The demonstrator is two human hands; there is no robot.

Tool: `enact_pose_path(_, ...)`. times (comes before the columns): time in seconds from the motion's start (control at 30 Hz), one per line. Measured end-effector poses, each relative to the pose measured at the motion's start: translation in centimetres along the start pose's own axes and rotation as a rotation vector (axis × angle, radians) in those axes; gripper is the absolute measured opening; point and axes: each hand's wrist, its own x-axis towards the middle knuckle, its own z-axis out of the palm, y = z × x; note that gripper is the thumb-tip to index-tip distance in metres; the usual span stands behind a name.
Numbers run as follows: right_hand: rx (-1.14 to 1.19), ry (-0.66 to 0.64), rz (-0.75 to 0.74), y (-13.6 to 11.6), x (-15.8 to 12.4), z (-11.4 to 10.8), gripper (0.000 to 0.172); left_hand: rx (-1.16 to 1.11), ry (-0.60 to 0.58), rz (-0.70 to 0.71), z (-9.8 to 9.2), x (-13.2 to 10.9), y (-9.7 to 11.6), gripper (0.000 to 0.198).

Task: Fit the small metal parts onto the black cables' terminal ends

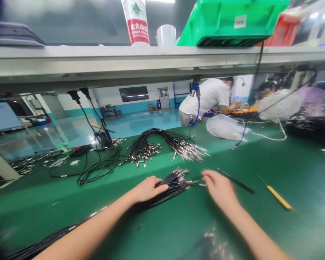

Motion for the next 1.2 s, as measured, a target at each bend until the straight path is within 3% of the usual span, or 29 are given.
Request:
enact_pose_path(0.17, -0.113, -0.034, -0.116, 0.5, 0.6, -0.4, 0.024, 0.137, 0.14, -0.071, 1.8, -0.6, 0.8, 0.042)
enact_pose_path(0.3, -0.12, -0.092, -0.111, 0.5, 0.6, 0.0, 0.024, 0.155, 0.187, -0.095, 1.9, -0.3, 1.2, 0.047)
enact_pose_path(0.37, -0.099, -0.117, -0.091, 0.7, 0.6, 0.3, 0.023, 0.144, 0.273, -0.054, 1.7, -0.4, 2.2, 0.046)
enact_pose_path(0.47, -0.047, -0.166, -0.065, 0.7, 0.7, 0.4, 0.015, 0.071, 0.366, 0.123, 2.0, -1.1, 4.6, 0.032)
enact_pose_path(0.57, 0.007, -0.186, -0.054, 0.3, 0.9, -0.3, 0.02, 0.039, 0.313, 0.225, 2.9, -1.5, 6.0, 0.02)
enact_pose_path(0.7, 0.056, -0.176, -0.049, -0.2, 1.0, -0.8, 0.025, 0.132, 0.296, 0.153, 4.0, -1.4, 5.7, 0.02)
enact_pose_path(0.83, 0.082, -0.141, -0.024, 0.6, 0.9, 0.1, 0.023, 0.149, 0.289, 0.117, 4.5, -1.6, 5.2, 0.019)
enact_pose_path(0.93, 0.042, -0.036, 0.001, 0.9, 0.8, 0.5, 0.022, -0.018, 0.346, 0.117, 4.5, -1.8, 5.4, 0.018)
enact_pose_path(1.03, 0.016, 0.048, -0.073, -0.3, 0.4, 0.2, 0.023, -0.317, 0.38, 0.127, 4.2, -1.9, 5.5, 0.016)
enact_pose_path(1.1, 0.116, -0.046, -0.134, -1.7, -0.2, 0.1, 0.023, -0.438, 0.363, 0.114, 4.0, -2.0, 5.5, 0.013)
enact_pose_path(1.2, 0.295, -0.288, -0.13, -3.5, -1.2, 0.5, 0.018, -0.512, 0.362, 0.087, 4.0, -1.9, 5.6, 0.008)
